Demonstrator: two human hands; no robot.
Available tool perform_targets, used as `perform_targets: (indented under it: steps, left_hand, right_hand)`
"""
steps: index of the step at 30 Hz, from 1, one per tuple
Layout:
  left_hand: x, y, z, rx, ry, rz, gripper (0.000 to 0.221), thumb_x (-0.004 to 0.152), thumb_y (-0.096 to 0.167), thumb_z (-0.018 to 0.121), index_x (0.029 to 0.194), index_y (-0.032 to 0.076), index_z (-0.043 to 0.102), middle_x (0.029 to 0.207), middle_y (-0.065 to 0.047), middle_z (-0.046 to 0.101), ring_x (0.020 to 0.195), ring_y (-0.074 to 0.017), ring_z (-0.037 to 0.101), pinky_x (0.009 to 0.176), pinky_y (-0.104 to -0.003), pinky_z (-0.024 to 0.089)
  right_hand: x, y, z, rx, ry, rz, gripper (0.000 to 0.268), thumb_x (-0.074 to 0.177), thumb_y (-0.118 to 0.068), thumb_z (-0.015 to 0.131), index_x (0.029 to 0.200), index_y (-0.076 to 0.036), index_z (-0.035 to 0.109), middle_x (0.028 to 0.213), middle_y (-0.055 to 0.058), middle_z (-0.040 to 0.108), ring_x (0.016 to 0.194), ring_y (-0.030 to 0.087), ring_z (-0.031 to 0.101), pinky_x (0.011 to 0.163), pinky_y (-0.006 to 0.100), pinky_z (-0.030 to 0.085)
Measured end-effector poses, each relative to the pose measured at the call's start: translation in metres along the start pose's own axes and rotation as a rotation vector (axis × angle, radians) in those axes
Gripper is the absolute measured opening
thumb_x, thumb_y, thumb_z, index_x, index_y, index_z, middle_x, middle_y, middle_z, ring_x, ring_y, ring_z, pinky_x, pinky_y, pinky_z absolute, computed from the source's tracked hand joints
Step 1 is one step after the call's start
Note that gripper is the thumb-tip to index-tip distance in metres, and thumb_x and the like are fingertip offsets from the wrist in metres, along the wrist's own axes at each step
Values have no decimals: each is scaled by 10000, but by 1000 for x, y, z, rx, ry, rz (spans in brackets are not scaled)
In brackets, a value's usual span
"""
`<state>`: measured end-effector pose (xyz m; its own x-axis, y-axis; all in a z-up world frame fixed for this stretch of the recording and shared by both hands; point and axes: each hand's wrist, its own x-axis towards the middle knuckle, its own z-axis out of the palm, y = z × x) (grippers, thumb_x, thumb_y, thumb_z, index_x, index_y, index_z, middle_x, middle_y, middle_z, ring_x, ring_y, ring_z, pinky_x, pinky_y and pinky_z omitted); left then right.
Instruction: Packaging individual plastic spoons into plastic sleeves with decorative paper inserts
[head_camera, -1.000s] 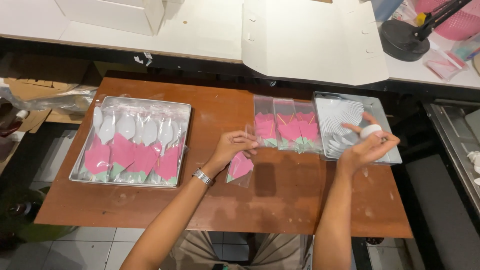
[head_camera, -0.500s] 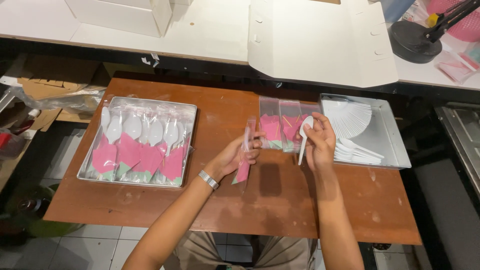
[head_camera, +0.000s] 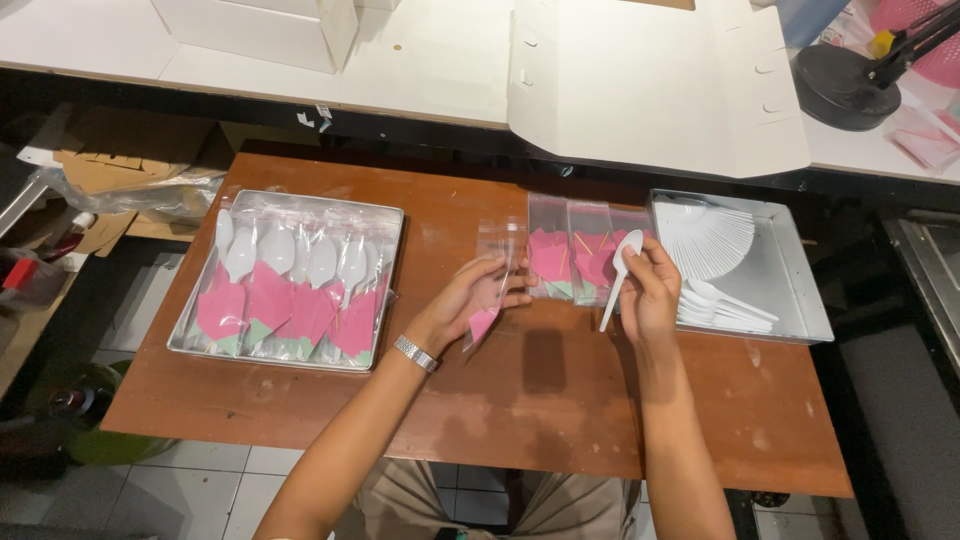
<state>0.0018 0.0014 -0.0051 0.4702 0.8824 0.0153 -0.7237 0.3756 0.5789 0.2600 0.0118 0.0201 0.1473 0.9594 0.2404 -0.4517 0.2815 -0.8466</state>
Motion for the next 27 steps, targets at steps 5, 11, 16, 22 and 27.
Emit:
perform_targets:
  steps: [5, 11, 16, 22, 27]
  left_hand:
    - [-12, 4, 17, 105, 84, -30, 191, 1000, 198, 637, 1105, 41, 612, 1145, -150, 677, 1133, -319, 683, 957, -406, 566]
    - [-14, -11, 26, 491, 193, -58, 245, 911, 107, 726, 1099, -48, 709, 964, -224, 759, 785, -272, 766, 607, -312, 641]
    - [-15, -18, 25, 553, 166, -47, 220, 840, 71, 806, 1023, -34, 744, 875, -212, 759, 682, -250, 753, 508, -272, 625]
    - [-16, -17, 29, 665, 125, -34, 249, 791, 54, 848, 1010, -15, 751, 842, -173, 760, 621, -224, 738, 478, -244, 614]
    - [-19, -14, 36, 715, 126, -19, 260, 792, 78, 855, 1012, -12, 750, 820, -154, 761, 585, -192, 728, 451, -217, 592]
  right_hand:
    - [6, 4, -9, 83, 69, -11, 108, 1066, -131, 558, 1147, -105, 492, 888, 75, 586, 533, 106, 547, 460, 209, 443]
    - [7, 10, -12, 30, 142, -56, 156, 1066, -157, 583, 1167, -118, 471, 837, 108, 620, 519, 174, 649, 425, 250, 538]
    - [4, 11, -6, -119, 176, -181, 209, 1085, -127, 556, 1258, -54, 463, 915, 116, 650, 592, 200, 706, 503, 279, 634]
    - [-5, 3, 10, -312, 148, -216, 238, 1096, -91, 510, 1313, -24, 440, 961, 113, 647, 616, 253, 718, 524, 317, 656]
    - [-5, 20, 10, -365, 28, -146, 233, 1078, -68, 521, 1293, 15, 489, 935, 130, 646, 597, 269, 714, 500, 333, 651]
